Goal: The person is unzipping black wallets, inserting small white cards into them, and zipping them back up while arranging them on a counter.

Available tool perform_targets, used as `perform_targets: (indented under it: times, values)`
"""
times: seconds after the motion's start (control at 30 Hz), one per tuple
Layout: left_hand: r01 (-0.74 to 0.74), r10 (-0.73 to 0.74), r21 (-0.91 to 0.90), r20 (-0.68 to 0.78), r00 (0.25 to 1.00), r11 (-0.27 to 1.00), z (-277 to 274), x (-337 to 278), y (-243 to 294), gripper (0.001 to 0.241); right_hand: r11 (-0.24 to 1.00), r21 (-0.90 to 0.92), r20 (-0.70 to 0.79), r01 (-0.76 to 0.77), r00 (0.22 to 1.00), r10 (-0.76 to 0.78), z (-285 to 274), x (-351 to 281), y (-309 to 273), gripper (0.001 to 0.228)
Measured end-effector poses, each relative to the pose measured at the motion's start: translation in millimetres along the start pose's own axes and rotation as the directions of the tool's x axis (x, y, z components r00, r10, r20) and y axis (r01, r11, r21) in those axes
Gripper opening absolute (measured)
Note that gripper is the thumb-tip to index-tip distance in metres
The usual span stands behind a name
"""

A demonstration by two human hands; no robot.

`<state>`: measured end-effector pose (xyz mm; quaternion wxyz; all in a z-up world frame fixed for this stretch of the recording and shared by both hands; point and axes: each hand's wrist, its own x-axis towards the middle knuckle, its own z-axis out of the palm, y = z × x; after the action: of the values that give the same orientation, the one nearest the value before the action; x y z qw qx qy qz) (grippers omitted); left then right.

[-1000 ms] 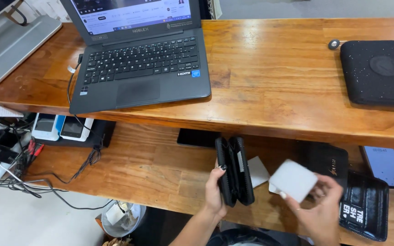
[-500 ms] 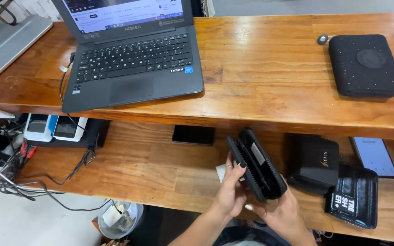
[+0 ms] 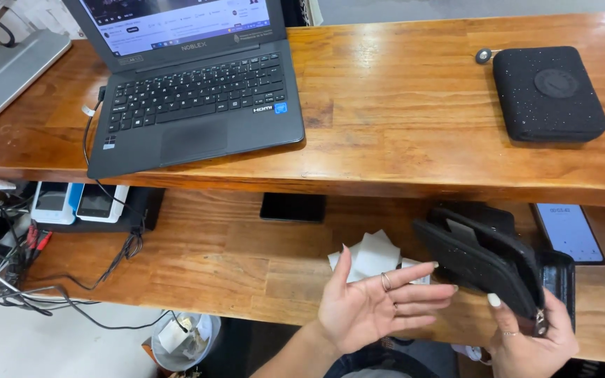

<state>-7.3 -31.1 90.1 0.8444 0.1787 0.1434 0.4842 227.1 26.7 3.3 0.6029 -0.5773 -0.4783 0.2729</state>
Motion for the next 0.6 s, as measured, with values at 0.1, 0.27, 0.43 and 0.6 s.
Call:
perform_targets:
  times: [0.1, 0.27, 0.43, 0.6]
  values:
    - [-0.438, 0.405, 0.67, 0.218, 0.888, 0.6, 15.3, 0.9, -6.2, 0.091, 0.984, 0.175, 0.024, 0.038, 0.999, -0.043, 1.8, 3.7, 20.3, 0.055]
    - [-0.142, 0.501, 0.753, 0.553, 0.666, -0.643, 25.2, 32.2, -16.2, 0.056, 0.985, -0.005, 0.305, 0.174, 0.938, -0.164, -1.8, 2.4, 36.4, 0.043]
    - [-0.153, 0.342, 0.584, 0.645, 0.684, -0.797, 19.8, 40.9, -14.4, 0.035, 0.918, 0.009, 0.379, 0.396, 0.848, -0.369, 8.0, -1.8, -4.4, 0.019]
    - [-0.427, 0.448, 0.721, 0.682, 0.578, -0.546, 11.4, 44.4, -25.3, 0.031, 0.936, 0.048, 0.388, 0.35, 0.856, -0.34, 13.6, -7.7, -32.4, 0.034]
